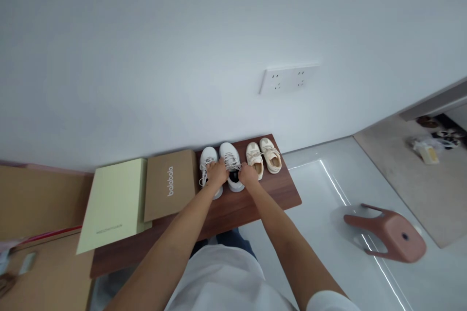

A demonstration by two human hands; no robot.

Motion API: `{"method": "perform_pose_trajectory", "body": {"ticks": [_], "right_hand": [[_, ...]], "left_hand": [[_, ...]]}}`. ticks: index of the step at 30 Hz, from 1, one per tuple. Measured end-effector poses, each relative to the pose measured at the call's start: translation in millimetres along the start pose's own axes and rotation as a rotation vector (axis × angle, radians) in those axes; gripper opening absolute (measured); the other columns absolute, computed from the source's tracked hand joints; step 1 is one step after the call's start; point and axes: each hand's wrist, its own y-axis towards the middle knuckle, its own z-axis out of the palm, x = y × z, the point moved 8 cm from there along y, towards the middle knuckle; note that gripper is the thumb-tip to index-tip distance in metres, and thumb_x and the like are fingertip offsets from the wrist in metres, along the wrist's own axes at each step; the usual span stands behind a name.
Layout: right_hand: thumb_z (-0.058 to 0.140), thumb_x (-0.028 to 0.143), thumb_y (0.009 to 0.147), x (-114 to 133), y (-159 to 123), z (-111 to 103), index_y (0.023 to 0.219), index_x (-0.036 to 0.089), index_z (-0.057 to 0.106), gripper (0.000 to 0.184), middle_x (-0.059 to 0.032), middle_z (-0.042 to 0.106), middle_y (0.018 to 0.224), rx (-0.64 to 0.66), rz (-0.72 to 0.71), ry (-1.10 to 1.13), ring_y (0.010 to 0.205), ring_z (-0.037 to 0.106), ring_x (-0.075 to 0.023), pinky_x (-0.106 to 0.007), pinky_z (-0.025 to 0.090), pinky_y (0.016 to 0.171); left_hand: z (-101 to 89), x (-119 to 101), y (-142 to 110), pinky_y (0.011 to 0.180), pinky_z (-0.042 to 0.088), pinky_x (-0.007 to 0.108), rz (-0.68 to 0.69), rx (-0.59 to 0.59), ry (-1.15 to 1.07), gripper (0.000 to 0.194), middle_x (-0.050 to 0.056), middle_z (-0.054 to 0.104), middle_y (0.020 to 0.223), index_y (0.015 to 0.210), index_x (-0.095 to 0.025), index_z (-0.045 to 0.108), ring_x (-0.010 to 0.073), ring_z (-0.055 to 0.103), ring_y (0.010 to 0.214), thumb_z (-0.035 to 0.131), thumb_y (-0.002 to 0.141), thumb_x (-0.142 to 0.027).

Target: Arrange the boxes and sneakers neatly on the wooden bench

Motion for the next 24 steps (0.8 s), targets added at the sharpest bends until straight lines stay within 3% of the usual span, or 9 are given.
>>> {"method": "perform_pose_trajectory", "body": {"ticks": [2,5,9,12,15,18,21,24], "right_hand": [[0.051,0.022,0.089,-2.9,0.2,-0.4,0.12,0.015,0.059,0.032,-0.0156,0.071,0.104,-0.002,0.022,0.02,0.103,0.066,-0.0264,-0.031,0.046,0.082],[0.051,0.023,0.091,-9.6,-6.4,-5.6,0.123,0.016,0.058,0.033,-0.0148,0.07,0.108,-0.028,0.032,0.046,0.105,0.065,-0.0258,-0.031,0.046,0.083],[0.049,0.036,0.095,-11.2,-35.3,-9.9,0.136,0.019,0.049,0.044,-0.0143,0.059,0.128,-0.117,-0.049,0.097,0.112,0.06,-0.0242,-0.031,0.046,0.087],[0.049,0.038,0.095,6.0,-61.0,9.1,0.135,0.021,0.05,0.043,-0.0136,0.053,0.135,-0.09,-0.17,0.083,0.114,0.057,-0.0236,-0.03,0.046,0.09],[0.055,0.037,0.092,18.8,-69.8,31.3,0.127,0.021,0.055,0.039,-0.0154,0.048,0.138,-0.068,-0.107,0.04,0.114,0.056,-0.0268,-0.035,0.046,0.091],[0.058,0.035,0.09,21.3,-62.9,34.6,0.115,0.018,0.061,0.03,-0.0188,0.046,0.138,-0.126,-0.054,0.125,0.112,0.057,-0.0276,-0.038,0.047,0.092],[0.055,0.031,0.089,2.9,-56.4,20.6,0.102,0.016,0.064,0.022,-0.0183,0.05,0.133,-0.254,-0.095,0.333,0.114,0.057,-0.0261,-0.037,0.046,0.096],[0.05,0.039,0.088,-37.6,-58.0,16.7,0.091,0.018,0.063,0.025,-0.0118,0.063,0.112,-0.331,-0.068,0.597,0.108,0.059,-0.0248,-0.037,0.048,0.091]], "left_hand": [[-2.1,4.1,2.8,0.1,0.034,0.046,-0.002,-0.013,-0.005,0.046,0.018,0.067,0.116,0.129,-0.013,0.05,0.0352,0.052,0.119,0.056,0.085,-0.025],[-9.3,1.6,-4.3,0.1,0.035,0.046,0.043,-0.082,-0.019,0.052,0.017,0.065,0.119,0.136,-0.013,0.044,0.0342,0.053,0.118,0.055,0.087,-0.025],[-7.4,1.3,-45.0,0.1,0.04,0.039,0.103,-0.171,-0.105,0.057,0.018,0.054,0.132,0.142,-0.013,0.036,0.0287,0.053,0.12,0.053,0.09,-0.03],[19.8,19.5,-78.5,0.09,0.047,0.034,-0.009,-0.039,-0.142,0.045,0.019,0.053,0.131,0.135,-0.014,0.043,0.0255,0.06,0.113,0.049,0.093,-0.03],[47.0,38.2,-93.4,0.081,0.05,0.035,-0.163,0.164,-0.124,0.036,0.019,0.057,0.126,0.126,-0.015,0.051,0.0269,0.066,0.102,0.045,0.095,-0.033],[45.8,46.3,-86.1,0.085,0.049,0.037,-0.207,0.199,-0.149,0.031,0.016,0.063,0.12,0.119,-0.017,0.056,0.0278,0.066,0.106,0.042,0.096,-0.032],[32.3,56.0,-77.2,0.086,0.049,0.035,-0.207,0.105,-0.317,0.027,0.013,0.068,0.114,0.111,-0.019,0.06,0.026,0.067,0.105,0.043,0.096,-0.034],[40.6,71.0,-81.9,0.075,0.053,0.03,-0.25,0.049,-0.742,0.029,0.008,0.071,0.098,0.111,-0.019,0.06,0.0204,0.072,0.083,0.043,0.096,-0.036]]}}
